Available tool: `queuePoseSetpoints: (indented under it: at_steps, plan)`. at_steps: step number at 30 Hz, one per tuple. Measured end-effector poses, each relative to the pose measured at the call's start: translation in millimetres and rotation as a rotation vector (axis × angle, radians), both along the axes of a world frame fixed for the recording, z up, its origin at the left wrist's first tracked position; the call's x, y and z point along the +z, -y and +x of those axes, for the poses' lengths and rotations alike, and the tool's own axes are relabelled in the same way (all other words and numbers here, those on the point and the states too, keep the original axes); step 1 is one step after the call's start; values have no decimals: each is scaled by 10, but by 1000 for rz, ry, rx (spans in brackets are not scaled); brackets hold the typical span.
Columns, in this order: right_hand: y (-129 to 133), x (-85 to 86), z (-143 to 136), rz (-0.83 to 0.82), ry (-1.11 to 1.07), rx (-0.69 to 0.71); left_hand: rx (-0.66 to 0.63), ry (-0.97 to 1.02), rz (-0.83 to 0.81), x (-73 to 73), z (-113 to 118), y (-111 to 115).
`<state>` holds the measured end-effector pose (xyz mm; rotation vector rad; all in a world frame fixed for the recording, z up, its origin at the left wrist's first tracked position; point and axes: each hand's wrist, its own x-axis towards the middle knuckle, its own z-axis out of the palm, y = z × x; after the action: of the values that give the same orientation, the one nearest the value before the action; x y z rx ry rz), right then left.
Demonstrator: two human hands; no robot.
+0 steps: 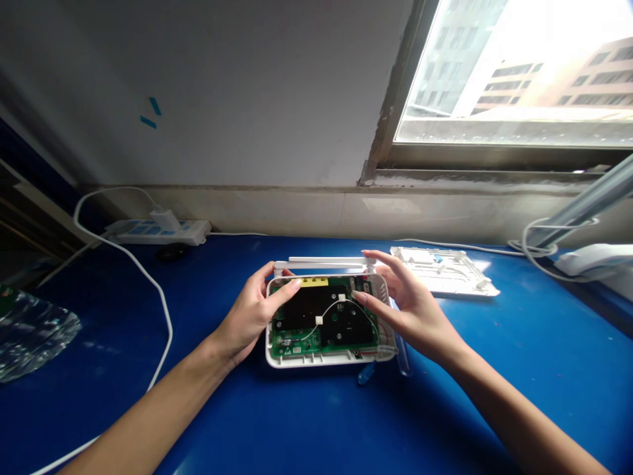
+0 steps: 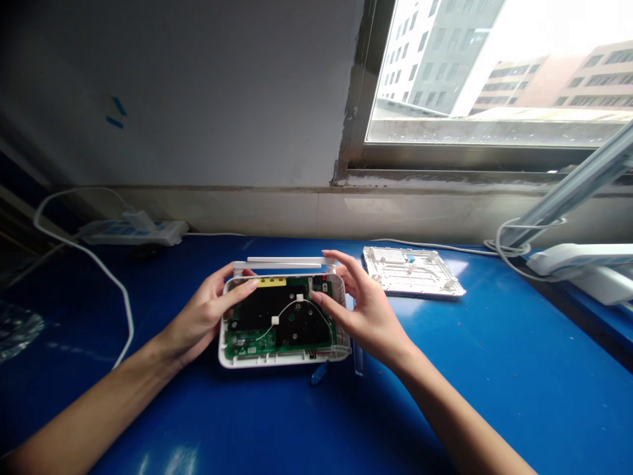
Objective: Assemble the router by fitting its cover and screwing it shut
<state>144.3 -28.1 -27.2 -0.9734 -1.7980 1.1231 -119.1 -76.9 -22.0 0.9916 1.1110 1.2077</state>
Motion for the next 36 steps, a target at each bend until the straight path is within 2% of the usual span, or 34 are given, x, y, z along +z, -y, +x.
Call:
queuePoseSetpoints:
  at_steps: [17,25,32,36]
  plan:
    - [-5,-3,2,11,-15,-16,43,-74,62,-52,-15,-17]
    - [-34,-44,21,-6,3,-22,-155,62,24,-32,-91,-41]
    - [-70,-104,68,51,86,-26,-73,4,20,-150,-76,-81]
    - [-78,-93,79,84,99,-34,-69,-18,34,-158,-43,-72]
